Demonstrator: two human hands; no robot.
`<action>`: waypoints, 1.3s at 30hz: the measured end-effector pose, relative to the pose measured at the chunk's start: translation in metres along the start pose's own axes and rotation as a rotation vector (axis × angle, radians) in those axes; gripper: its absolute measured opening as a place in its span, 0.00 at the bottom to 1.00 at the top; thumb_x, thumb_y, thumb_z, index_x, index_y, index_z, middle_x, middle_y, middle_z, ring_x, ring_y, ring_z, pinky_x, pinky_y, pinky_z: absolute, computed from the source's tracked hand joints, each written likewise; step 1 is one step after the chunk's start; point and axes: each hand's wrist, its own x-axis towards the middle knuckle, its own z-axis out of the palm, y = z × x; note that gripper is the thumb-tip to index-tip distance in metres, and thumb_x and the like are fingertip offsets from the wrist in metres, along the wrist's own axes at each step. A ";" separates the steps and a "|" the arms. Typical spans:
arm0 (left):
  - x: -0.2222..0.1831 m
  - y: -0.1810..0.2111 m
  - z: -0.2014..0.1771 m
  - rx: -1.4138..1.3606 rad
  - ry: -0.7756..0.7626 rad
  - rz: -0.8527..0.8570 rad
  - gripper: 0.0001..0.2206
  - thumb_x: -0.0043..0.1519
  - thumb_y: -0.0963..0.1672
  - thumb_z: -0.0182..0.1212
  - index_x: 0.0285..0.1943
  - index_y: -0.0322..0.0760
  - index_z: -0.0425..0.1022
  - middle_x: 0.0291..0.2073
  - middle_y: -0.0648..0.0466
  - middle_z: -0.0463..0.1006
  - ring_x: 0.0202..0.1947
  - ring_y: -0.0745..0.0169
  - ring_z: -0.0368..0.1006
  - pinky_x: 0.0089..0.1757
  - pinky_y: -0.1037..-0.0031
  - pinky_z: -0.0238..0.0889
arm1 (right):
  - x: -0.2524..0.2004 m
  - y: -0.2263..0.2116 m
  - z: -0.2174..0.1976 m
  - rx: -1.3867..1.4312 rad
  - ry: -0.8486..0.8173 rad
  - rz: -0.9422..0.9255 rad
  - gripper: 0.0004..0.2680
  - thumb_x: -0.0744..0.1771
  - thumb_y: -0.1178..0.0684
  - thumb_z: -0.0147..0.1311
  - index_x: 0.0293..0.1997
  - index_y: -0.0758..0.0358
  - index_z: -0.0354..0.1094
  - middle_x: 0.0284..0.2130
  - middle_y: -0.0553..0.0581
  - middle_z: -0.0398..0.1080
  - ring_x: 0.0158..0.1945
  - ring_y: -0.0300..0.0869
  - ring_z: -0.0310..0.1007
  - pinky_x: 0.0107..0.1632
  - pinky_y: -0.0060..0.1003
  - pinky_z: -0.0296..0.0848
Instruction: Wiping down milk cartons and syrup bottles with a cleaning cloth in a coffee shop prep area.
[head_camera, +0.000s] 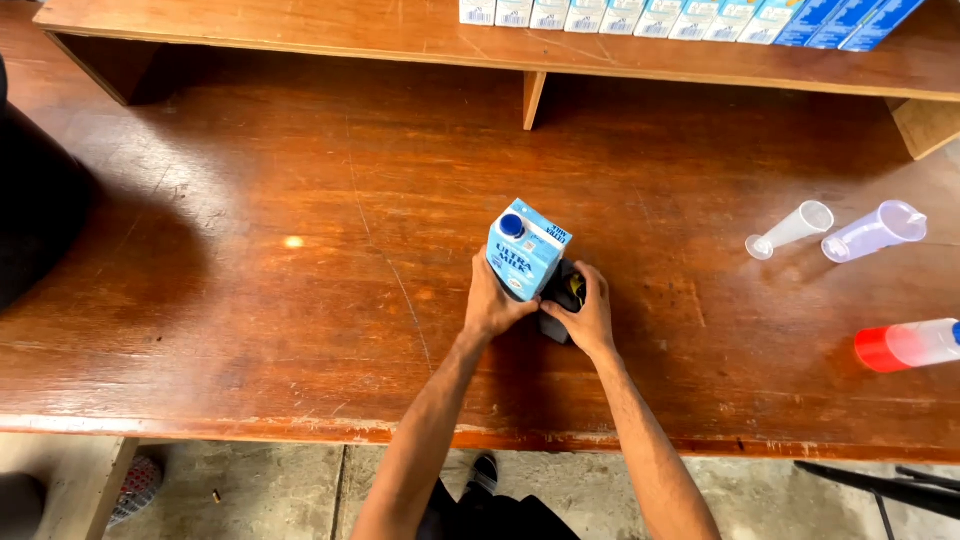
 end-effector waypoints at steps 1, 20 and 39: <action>0.004 0.003 -0.011 -0.001 -0.005 0.001 0.54 0.28 0.43 0.83 0.68 0.33 0.56 0.50 0.40 0.64 0.53 0.36 0.68 0.54 0.54 0.64 | -0.004 -0.003 0.001 0.001 0.004 0.003 0.35 0.61 0.39 0.70 0.74 0.54 0.52 0.66 0.65 0.51 0.73 0.62 0.50 0.71 0.59 0.54; 0.048 0.078 -0.054 0.057 -0.407 -0.020 0.70 0.28 0.57 0.85 0.79 0.36 0.41 0.67 0.31 0.57 0.70 0.27 0.55 0.68 0.43 0.49 | 0.035 -0.122 -0.065 0.312 0.012 -0.012 0.20 0.65 0.52 0.60 0.66 0.48 0.66 0.62 0.64 0.65 0.66 0.53 0.62 0.67 0.48 0.61; 0.057 0.043 -0.025 0.291 -0.223 0.195 0.56 0.32 0.53 0.78 0.72 0.36 0.52 0.52 0.43 0.64 0.55 0.37 0.66 0.58 0.55 0.61 | 0.090 -0.147 -0.007 -0.552 0.043 -0.285 0.09 0.70 0.45 0.48 0.56 0.38 0.72 0.55 0.57 0.68 0.55 0.58 0.73 0.53 0.53 0.76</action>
